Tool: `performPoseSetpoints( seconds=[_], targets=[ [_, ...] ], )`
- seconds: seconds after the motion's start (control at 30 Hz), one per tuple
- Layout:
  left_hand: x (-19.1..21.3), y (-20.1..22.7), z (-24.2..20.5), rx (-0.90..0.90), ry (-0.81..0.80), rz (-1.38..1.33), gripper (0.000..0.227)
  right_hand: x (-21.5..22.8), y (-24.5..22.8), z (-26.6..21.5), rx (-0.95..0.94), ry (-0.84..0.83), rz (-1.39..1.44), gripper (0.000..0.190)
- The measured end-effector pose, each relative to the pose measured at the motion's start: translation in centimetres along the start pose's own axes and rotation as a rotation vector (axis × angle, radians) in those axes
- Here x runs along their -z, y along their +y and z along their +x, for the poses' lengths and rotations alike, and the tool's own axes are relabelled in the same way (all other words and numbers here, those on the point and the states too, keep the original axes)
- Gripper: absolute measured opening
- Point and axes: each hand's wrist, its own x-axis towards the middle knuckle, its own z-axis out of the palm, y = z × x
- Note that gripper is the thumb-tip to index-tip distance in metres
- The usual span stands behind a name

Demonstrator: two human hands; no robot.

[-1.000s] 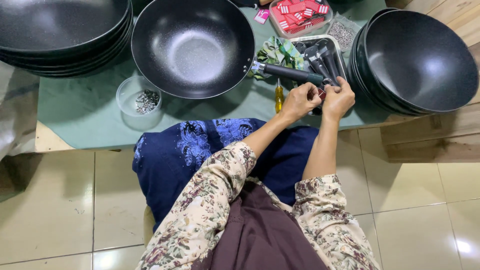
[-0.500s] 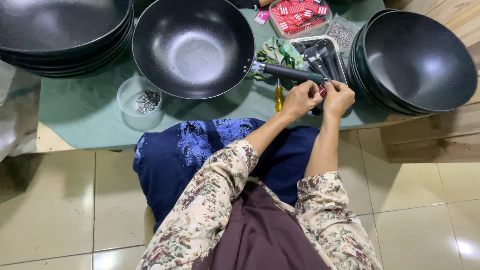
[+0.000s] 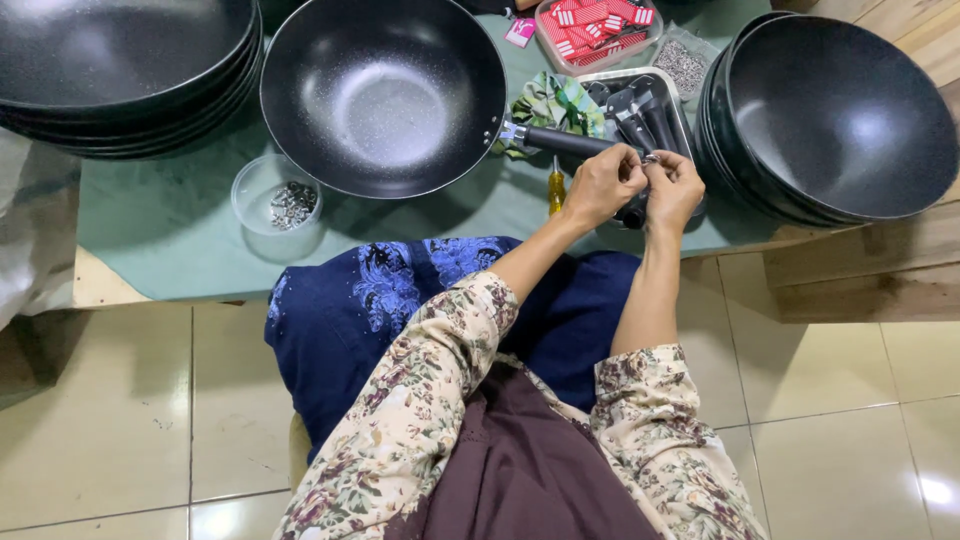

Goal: Assembling a handle onto a wok using a screwdriver, applying a label, and wiping it clean

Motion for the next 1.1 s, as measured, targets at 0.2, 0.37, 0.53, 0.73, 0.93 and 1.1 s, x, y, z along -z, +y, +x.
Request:
performPoseSetpoints(
  seconds=[0.2,0.37,0.53,0.73,0.93,1.1],
  targets=[
    [-0.5,-1.6,0.3,-0.028,0.035,-0.046,0.006,0.1,-1.3,-1.5,-0.134,-0.001,0.42,0.024],
    [-0.5,-0.6,0.5,-0.022,0.028,-0.009,0.01,0.1,-1.9,-1.5,-0.1,0.035,0.389,0.023],
    [-0.6,-0.2,1.0,-0.033,0.031,0.014,0.009,0.4,-2.1,-1.7,-0.103,0.007,0.442,0.025],
    [-1.3,-1.3,1.5,-0.033,0.037,-0.023,0.009,1.2,-4.8,-2.4,-0.05,0.009,0.53,0.025],
    [-2.0,-1.4,1.6,0.01,0.033,-0.109,0.011,0.0,-2.1,-0.9,0.084,0.019,0.489,0.03],
    [-1.0,1.0,1.5,0.15,0.012,-0.385,0.007,0.4,-3.1,-1.6,0.115,0.008,0.559,0.039]
  ],
)
